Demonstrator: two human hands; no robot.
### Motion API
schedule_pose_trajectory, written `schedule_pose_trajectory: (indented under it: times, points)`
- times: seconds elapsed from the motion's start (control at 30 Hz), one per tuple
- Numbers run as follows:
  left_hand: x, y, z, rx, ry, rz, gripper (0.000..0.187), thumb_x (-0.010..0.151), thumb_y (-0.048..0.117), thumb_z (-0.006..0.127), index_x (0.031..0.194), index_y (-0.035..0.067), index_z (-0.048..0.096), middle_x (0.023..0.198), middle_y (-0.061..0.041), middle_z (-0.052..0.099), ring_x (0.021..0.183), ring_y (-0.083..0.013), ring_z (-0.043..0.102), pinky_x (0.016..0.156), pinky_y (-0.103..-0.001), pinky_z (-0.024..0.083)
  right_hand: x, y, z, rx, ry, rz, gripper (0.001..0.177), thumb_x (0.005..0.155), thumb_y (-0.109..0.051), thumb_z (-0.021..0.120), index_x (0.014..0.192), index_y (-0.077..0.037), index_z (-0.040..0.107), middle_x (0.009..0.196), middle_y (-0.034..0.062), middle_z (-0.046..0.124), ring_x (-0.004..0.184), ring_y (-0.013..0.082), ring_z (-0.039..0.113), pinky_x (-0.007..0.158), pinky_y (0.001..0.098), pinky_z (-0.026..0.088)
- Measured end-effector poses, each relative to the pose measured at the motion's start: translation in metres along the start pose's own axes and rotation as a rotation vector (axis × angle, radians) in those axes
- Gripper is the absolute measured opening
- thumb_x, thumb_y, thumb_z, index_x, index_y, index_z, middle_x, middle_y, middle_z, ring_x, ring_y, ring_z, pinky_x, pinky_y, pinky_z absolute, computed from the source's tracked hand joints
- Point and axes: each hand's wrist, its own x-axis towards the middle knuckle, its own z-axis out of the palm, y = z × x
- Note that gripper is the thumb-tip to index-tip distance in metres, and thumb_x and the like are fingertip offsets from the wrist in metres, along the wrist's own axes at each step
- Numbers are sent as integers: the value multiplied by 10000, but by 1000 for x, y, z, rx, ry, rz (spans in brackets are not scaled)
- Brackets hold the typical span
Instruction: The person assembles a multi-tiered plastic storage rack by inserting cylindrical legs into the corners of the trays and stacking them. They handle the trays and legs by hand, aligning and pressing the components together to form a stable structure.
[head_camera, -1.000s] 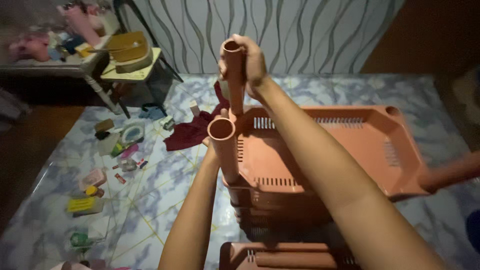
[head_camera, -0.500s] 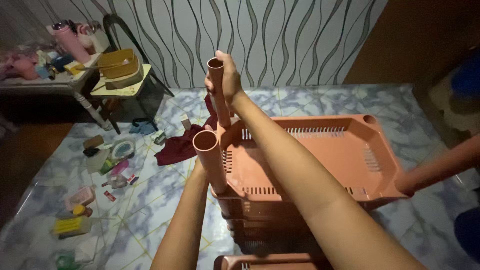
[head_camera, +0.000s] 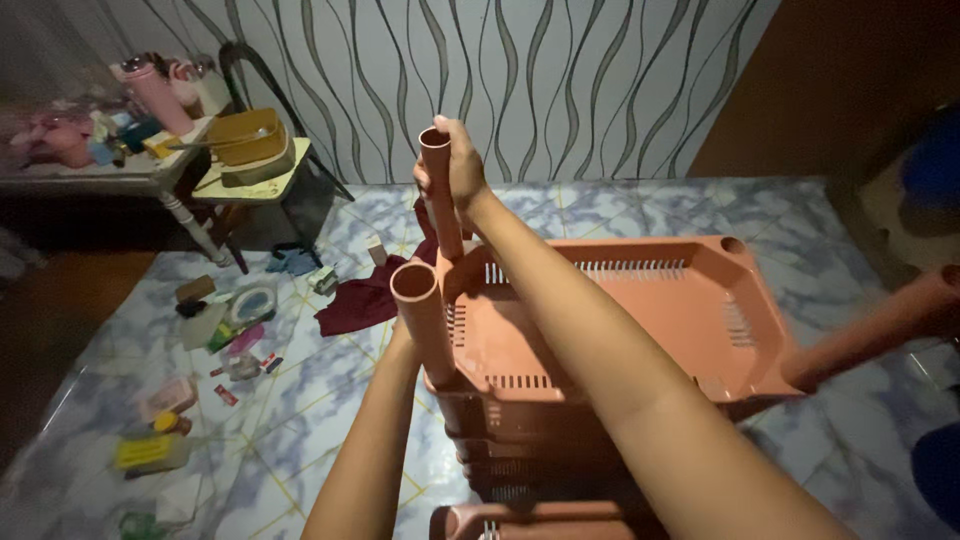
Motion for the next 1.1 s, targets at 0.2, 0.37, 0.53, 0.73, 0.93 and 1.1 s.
schedule_pose_trajectory:
  times: [0.2,0.37,0.53,0.73,0.93,1.1]
  points:
    - [-51,28,-40,-461,239,-101,486,1082,474,332,1116,84,619,1001,-23,657,887,-95,605,819,-303,518,-36,-29,-5,-436,68,-139,661,963,-736,337,1068,-122,557,896,22,563,865,137,547,829,305,450]
    - [-127,75,-56,-386,432,159,408,1087,431,376,1098,78,580,987,-30,644,883,-120,620,835,-287,507,-141,-49,-15,-794,87,-444,570,1116,-589,303,1204,-61,499,1033,39,476,991,152,478,954,318,429]
    - [-197,114,-37,-248,478,246,429,1131,421,389,1026,46,567,938,-14,533,855,-107,468,788,-266,422,-271,-62,-11,-745,147,-312,486,1111,-494,299,1224,-72,511,1108,62,579,1077,161,569,952,343,461]
    - [-232,121,-16,-418,365,205,443,1129,428,392,997,49,578,898,-9,526,796,-96,448,728,-264,405,-338,-83,0,-747,195,-251,498,1112,-477,271,1179,-65,543,1054,71,611,1024,173,594,915,343,488]
    - [-269,106,-2,-389,261,161,517,1117,465,365,949,43,611,862,-15,597,748,-105,501,703,-275,438,-385,-84,-9,-677,149,-218,504,1129,-435,269,1124,-44,586,1010,70,618,973,172,622,904,326,521]
    - [-301,105,10,-419,118,126,519,1092,474,380,980,31,626,848,-15,595,764,-116,537,726,-284,471,-424,-75,-20,-574,121,-127,502,1128,-410,280,1059,-55,629,958,63,652,910,160,613,857,305,503]
